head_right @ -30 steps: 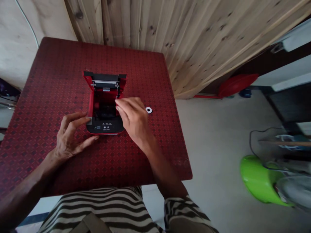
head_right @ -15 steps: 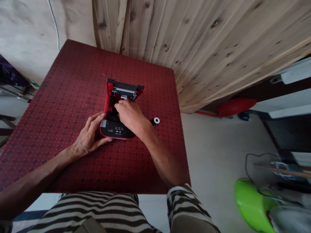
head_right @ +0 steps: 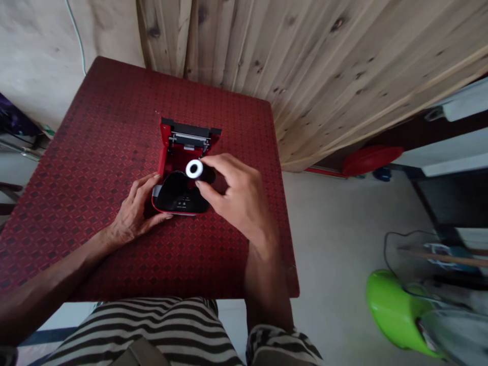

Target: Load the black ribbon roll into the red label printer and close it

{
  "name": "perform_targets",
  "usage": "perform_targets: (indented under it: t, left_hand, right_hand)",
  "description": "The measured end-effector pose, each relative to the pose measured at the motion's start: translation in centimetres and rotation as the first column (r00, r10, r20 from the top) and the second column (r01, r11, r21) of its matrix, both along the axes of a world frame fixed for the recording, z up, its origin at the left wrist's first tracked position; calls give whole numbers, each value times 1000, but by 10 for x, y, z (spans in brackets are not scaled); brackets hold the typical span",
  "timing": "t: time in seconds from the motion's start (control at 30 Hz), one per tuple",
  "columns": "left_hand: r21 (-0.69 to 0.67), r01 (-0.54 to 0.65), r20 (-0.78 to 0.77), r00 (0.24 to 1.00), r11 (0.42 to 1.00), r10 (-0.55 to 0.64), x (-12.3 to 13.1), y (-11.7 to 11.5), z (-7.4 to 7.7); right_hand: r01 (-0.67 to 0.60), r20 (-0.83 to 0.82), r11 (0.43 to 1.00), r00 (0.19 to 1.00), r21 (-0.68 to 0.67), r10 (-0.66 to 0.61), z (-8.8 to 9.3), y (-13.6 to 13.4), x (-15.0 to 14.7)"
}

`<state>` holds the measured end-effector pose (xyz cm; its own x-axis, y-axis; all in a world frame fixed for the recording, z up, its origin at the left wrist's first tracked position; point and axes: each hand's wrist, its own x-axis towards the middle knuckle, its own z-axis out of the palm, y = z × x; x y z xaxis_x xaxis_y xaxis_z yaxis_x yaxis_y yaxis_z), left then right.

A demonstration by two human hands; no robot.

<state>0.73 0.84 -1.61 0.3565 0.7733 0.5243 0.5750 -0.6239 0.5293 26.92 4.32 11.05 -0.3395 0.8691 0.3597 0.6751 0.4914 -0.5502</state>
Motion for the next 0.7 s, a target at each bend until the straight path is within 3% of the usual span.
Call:
perform_targets:
  t: [0.07,0.17,0.3,0.43,0.53,0.7]
  left_hand:
    - [6,-9,-12,1000,1000,9,-1,0,-1]
    - [23,-31,-29,999,999,32,-3,1,-3]
    - [55,-50,-43,998,997,52,-4,0,-4]
    - [92,-50,-52,997,995,55,-3,1,0]
    - [98,-37,-45,998,994,42,-2,4,4]
    - [87,1,-56,998,996,4,-4,8,9]
  right_hand:
    - [65,-171,994,982,-92,-81,-2,-25,22]
    - [148,-331,953,914,-265,-234,-24,-65,48]
    - [210,-368,878,847,-431,-384,-74,-99,55]
    - [234,-319,859,858,-456,-403,-113,-108,45]
    - [243,-252,878,896,-413,-366,-116,-107,45]
    - [76,-310,868,916,-491,-255,-91,-101,73]
